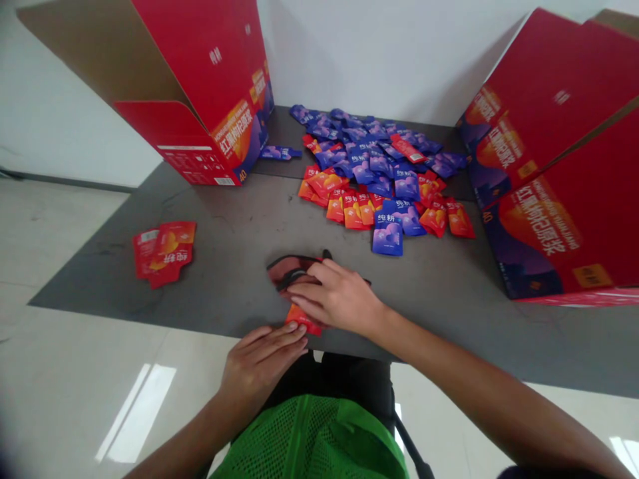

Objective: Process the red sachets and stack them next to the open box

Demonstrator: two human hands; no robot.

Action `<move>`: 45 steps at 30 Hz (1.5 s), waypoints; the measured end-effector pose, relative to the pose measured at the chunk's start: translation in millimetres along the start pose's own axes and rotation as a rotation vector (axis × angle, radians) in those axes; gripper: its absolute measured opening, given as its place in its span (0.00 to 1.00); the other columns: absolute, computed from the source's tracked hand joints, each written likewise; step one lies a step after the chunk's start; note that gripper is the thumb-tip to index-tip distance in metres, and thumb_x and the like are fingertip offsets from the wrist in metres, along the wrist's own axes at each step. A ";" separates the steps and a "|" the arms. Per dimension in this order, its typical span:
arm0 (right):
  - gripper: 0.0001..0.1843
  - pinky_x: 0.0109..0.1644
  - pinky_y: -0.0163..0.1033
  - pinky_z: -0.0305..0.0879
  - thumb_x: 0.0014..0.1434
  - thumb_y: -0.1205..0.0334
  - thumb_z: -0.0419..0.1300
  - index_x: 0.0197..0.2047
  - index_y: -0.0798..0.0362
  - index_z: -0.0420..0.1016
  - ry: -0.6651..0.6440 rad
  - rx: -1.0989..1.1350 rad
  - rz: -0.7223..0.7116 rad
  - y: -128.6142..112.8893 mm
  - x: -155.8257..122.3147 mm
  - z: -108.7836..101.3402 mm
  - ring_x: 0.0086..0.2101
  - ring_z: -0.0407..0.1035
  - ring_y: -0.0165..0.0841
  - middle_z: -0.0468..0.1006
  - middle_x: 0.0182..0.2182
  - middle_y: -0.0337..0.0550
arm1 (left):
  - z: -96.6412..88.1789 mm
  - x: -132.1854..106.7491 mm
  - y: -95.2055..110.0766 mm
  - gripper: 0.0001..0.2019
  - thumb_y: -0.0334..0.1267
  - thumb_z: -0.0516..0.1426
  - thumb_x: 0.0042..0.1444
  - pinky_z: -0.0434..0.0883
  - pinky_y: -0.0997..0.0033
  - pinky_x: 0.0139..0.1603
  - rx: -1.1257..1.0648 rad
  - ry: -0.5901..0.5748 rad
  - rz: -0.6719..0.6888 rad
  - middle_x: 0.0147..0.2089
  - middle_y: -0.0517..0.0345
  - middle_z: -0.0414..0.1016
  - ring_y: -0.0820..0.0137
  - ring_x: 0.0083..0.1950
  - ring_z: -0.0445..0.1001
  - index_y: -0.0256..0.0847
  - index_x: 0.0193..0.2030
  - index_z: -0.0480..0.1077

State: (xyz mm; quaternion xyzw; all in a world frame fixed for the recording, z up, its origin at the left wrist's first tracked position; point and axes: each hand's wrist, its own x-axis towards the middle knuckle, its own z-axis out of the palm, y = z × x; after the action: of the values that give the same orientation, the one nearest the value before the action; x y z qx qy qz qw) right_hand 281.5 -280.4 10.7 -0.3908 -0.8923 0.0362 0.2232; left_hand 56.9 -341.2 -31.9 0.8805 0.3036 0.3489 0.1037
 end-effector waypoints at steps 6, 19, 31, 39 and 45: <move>0.16 0.47 0.41 0.69 0.72 0.52 0.57 0.52 0.46 0.83 -0.028 -0.225 0.101 70.0 29.7 -8.2 0.44 0.70 0.37 0.78 0.42 0.47 | -5.1 2.6 -1.6 0.09 0.32 0.55 0.72 0.73 0.64 0.52 0.036 -0.021 0.061 0.54 0.58 0.83 0.67 0.54 0.82 0.41 0.50 0.78; 0.16 0.47 0.46 0.73 0.67 0.60 0.63 0.57 0.41 0.80 0.436 -0.058 0.384 -0.1 -65.5 -63.9 0.44 0.74 0.39 0.78 0.45 0.45 | 8.0 103.9 -34.1 0.19 0.50 0.58 0.69 0.73 0.63 0.44 0.294 0.016 -0.139 0.43 0.48 0.80 0.61 0.44 0.76 0.37 0.56 0.75; 0.14 0.46 0.39 0.73 0.68 0.55 0.62 0.54 0.43 0.82 0.539 -0.021 0.605 -9.2 -138.5 -30.9 0.44 0.75 0.35 0.79 0.44 0.43 | 24.2 145.2 -42.3 0.09 0.40 0.66 0.61 0.72 0.69 0.43 -0.045 -0.424 -0.372 0.41 0.54 0.80 0.63 0.43 0.79 0.38 0.45 0.78; 0.13 0.49 0.42 0.72 0.68 0.57 0.63 0.55 0.43 0.82 0.578 -0.007 0.617 -8.3 -139.2 -26.9 0.46 0.74 0.37 0.78 0.45 0.44 | -18.7 130.2 -11.4 0.05 0.38 0.61 0.68 0.71 0.68 0.49 -0.307 -0.086 -0.038 0.44 0.56 0.78 0.68 0.46 0.77 0.43 0.43 0.80; 0.14 0.48 0.42 0.71 0.67 0.57 0.63 0.55 0.41 0.81 0.575 0.012 0.621 -10.3 -139.8 -25.3 0.45 0.74 0.36 0.78 0.44 0.43 | -9.2 61.2 -4.2 0.08 0.33 0.56 0.71 0.70 0.59 0.56 -0.044 -0.230 0.151 0.50 0.56 0.81 0.65 0.55 0.77 0.43 0.49 0.78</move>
State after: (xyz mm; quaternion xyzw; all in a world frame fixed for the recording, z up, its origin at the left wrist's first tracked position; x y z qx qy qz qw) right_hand 368.4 -390.1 -15.8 -0.6341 -0.6333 -0.0034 0.4436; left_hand 83.8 -301.0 7.0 0.9325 0.2149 0.2592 0.1307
